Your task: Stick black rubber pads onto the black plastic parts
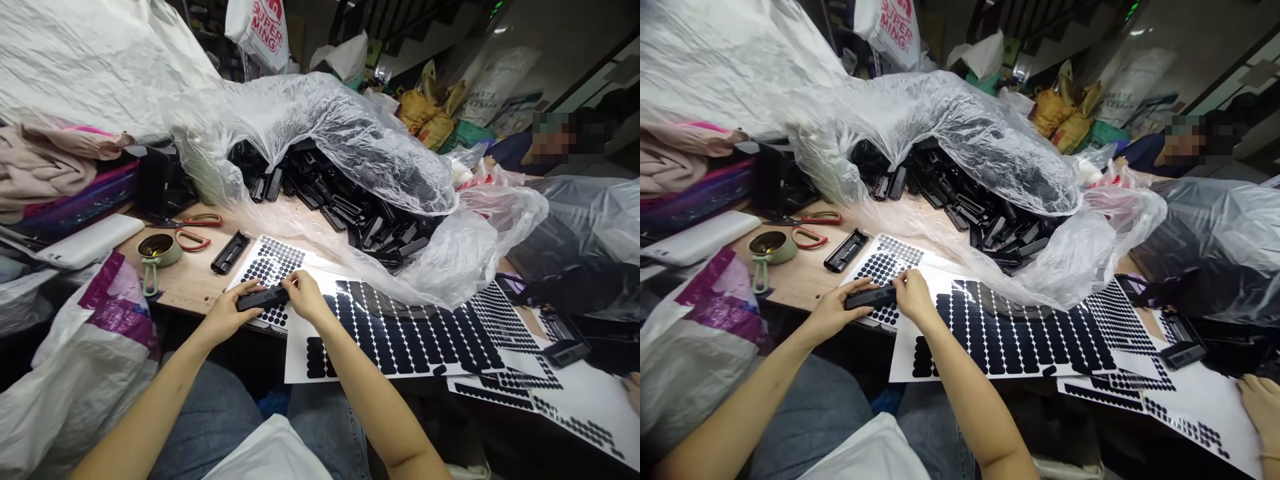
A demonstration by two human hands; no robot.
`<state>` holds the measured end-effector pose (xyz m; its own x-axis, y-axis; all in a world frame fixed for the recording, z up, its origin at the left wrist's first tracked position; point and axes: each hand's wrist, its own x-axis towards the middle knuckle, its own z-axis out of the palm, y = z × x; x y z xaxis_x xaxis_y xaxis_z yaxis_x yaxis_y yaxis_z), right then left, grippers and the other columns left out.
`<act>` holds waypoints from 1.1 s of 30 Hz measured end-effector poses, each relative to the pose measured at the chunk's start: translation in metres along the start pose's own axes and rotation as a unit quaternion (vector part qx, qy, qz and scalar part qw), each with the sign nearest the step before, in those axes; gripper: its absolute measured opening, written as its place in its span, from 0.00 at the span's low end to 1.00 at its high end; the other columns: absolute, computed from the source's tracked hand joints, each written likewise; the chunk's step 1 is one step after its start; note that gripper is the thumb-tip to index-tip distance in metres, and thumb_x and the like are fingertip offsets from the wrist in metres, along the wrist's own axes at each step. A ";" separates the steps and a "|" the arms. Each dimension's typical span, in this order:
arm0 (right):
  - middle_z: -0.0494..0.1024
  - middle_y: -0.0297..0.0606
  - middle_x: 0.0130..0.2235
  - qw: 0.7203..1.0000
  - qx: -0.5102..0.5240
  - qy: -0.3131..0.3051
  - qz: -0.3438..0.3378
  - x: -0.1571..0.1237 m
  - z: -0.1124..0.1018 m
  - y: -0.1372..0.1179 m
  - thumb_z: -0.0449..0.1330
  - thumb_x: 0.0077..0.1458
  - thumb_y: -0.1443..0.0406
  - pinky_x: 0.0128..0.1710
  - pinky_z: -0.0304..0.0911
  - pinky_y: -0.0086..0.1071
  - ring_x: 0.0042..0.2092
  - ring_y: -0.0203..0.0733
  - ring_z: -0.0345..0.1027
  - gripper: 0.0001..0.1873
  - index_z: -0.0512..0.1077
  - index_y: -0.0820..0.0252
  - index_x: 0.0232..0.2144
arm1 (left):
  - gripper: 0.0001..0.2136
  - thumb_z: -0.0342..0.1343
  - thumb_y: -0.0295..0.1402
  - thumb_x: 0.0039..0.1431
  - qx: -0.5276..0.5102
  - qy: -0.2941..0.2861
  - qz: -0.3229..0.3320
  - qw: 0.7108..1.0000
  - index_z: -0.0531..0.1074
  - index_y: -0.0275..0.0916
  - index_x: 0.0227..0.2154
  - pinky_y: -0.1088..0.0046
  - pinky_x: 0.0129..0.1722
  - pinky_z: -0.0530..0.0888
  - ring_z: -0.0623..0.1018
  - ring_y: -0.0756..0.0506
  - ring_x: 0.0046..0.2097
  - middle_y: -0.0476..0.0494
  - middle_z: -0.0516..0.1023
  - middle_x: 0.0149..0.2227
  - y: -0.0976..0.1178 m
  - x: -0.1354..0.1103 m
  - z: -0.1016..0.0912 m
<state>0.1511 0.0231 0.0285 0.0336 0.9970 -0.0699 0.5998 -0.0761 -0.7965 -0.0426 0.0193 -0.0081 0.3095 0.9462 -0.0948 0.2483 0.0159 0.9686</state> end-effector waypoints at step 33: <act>0.67 0.58 0.42 0.958 -0.196 0.142 0.153 -0.043 -0.031 0.048 0.56 0.51 0.63 0.42 0.57 0.46 0.45 0.59 0.62 0.12 0.67 0.67 0.37 | 0.26 0.62 0.34 0.43 -0.009 -0.043 0.025 0.999 0.69 0.41 0.49 0.58 0.53 0.65 0.72 0.39 0.50 0.40 0.73 0.49 0.014 -0.006 0.024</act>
<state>0.2034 -0.0230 0.0115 0.4391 0.8969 -0.0529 0.7794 -0.4095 -0.4742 -0.0189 0.0060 0.0003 0.3989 0.9148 -0.0639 0.2134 -0.0249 0.9766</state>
